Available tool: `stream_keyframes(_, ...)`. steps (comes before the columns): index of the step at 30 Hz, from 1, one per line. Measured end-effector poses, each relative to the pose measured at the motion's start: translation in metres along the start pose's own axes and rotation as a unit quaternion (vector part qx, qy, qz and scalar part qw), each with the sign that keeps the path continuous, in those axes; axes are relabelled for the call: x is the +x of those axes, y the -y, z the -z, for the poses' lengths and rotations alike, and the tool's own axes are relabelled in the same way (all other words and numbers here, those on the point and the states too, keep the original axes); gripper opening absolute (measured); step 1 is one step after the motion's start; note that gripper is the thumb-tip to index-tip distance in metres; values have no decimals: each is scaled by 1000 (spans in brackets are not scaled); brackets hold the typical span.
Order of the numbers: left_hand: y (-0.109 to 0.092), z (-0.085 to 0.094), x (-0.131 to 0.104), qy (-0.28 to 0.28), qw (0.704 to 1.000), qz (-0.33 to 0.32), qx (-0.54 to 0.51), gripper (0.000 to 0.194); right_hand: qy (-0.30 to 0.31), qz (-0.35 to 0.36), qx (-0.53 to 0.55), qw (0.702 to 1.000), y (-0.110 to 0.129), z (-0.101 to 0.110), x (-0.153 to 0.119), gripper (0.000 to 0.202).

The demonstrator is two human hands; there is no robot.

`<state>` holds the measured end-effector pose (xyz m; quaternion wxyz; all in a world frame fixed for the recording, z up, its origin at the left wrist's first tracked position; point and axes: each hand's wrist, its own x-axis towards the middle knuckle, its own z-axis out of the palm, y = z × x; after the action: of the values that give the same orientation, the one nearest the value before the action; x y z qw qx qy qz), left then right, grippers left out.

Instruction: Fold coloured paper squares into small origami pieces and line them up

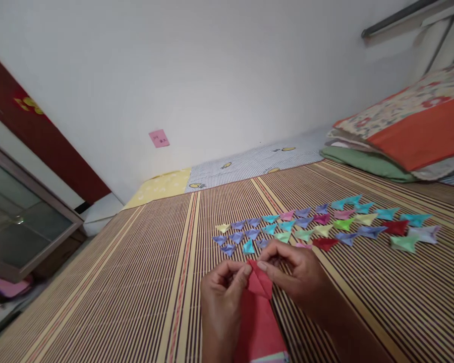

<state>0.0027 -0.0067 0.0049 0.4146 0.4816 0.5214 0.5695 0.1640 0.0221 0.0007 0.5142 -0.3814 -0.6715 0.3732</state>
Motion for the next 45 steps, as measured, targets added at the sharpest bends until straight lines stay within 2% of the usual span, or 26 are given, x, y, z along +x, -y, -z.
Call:
stream_keyframes(8, 2, 2, 5, 10, 999, 36, -12, 22, 12, 19, -1, 1000, 2, 4, 0, 11)
stream_keyframes(13, 0, -1, 3, 6, 1000, 28, -8, 21, 6, 28, 16, 999, -5, 0, -1, 9)
stream_keyframes(19, 2, -2, 4, 30, 996, 48, -72, 23, 20, 10, 7, 1000, -4, -1, 0, 9)
stream_keyframes(22, 9, 0, 6, 21, 987, 81, -137, 25, 32, 47, 16, 998, 2, 4, 0, 17)
stream_keyframes(26, 15, 1, 9, -3, 968, 119, -221, 26, 88, 124, -14, 988, 9, 14, -4, 33)
stream_keyframes(31, 12, -4, 8, 2, 963, 127, -239, 27, 124, 139, -76, 979, 14, 10, -8, 44)
stream_keyframes(34, 11, -6, 7, -2, 961, 136, -241, 29, 120, 140, -105, 977, 14, 3, -7, 37)
stream_keyframes(38, 10, -6, 7, 3, 977, 106, -185, 26, 119, 145, -111, 976, 12, 1, -6, 17)
stream_keyframes(45, 1, -5, 2, 26, 995, 30, -92, 17, 84, 118, -48, 988, 5, 2, -6, 15)
